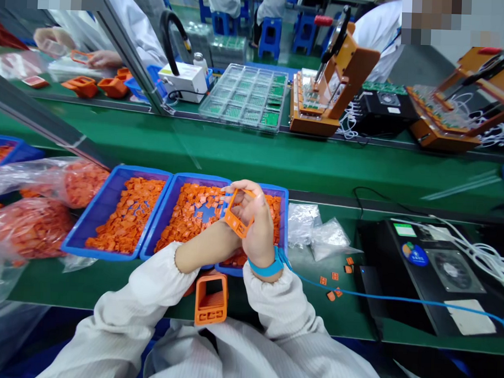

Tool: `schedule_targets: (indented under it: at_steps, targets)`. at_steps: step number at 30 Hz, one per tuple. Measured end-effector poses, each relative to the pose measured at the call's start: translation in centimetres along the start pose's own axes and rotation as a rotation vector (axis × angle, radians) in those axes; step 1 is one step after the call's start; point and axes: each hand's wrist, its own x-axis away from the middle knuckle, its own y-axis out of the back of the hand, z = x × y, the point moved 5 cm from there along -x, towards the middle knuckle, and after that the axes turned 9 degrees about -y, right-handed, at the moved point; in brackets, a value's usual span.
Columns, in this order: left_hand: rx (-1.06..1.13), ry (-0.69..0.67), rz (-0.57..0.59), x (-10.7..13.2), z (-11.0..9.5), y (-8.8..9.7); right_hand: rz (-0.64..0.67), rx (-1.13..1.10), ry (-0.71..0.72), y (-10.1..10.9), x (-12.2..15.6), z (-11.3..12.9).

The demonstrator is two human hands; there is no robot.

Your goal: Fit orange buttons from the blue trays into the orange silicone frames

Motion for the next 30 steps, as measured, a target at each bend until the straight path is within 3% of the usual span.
schedule_targets:
  at_steps: [3,7,12,18,23,26,30]
  targets:
    - [0.172,0.043,-0.018,-0.2,0.1,1.8,-0.022,-0.019,0.014,0.2,-0.1,0.4]
    - [0.433,0.048,-0.151,0.5,0.0,5.2,-0.079,-0.035,0.050,0.7,-0.2,1.0]
    - [0.527,-0.005,-0.317,2.4,-0.1,8.6,-0.127,-0.076,0.107,1.2,-0.2,1.6]
    - [0.497,-0.001,-0.482,3.6,0.0,11.0,-0.132,-0.061,0.068,0.9,-0.3,1.2]
    - [0.335,-0.055,-0.739,4.3,-1.1,12.7,-0.146,-0.069,0.055,0.5,-0.1,0.6]
    - [0.204,-0.086,-0.911,4.7,-2.0,13.0,-0.123,-0.104,0.057,-0.1,0.3,-0.1]
    - [0.152,-0.092,-0.954,4.5,-2.2,12.5,-0.063,-0.101,0.054,-1.0,0.6,-0.7]
